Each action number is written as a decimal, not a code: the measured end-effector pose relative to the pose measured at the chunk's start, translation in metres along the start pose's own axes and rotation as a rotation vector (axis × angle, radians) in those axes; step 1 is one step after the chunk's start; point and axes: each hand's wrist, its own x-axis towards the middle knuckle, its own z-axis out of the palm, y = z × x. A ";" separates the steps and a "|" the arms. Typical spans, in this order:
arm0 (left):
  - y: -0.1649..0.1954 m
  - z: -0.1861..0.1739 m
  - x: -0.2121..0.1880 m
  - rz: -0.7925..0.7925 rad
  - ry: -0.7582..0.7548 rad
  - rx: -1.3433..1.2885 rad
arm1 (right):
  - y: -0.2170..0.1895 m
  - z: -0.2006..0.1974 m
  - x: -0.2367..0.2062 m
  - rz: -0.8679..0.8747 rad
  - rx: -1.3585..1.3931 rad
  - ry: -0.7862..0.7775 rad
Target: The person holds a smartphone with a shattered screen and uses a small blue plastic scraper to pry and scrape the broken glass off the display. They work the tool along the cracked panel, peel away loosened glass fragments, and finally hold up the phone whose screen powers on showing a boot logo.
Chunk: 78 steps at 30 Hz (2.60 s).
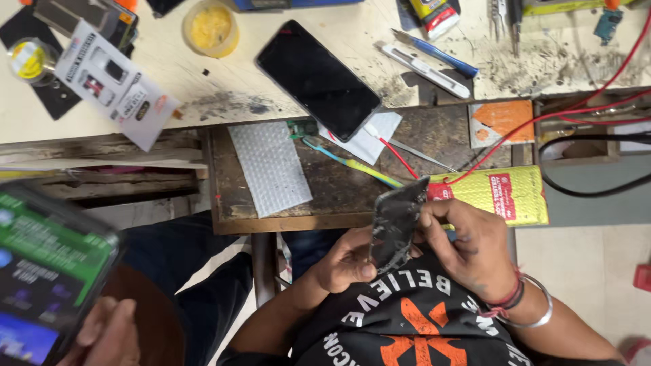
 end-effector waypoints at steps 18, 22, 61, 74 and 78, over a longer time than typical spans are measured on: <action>0.001 0.003 -0.001 -0.044 0.033 0.009 | 0.010 -0.015 0.012 0.082 0.168 -0.041; 0.001 0.003 -0.001 -0.028 0.029 0.011 | 0.008 -0.017 0.013 0.153 0.238 -0.047; 0.036 0.037 0.014 0.289 0.630 1.109 | 0.027 -0.009 -0.016 0.198 0.303 -0.056; 0.047 0.048 0.026 0.187 0.757 1.052 | 0.008 -0.013 -0.017 -0.027 0.009 -0.071; 0.050 0.051 0.023 0.161 0.751 1.091 | 0.005 -0.015 -0.016 -0.031 0.000 -0.073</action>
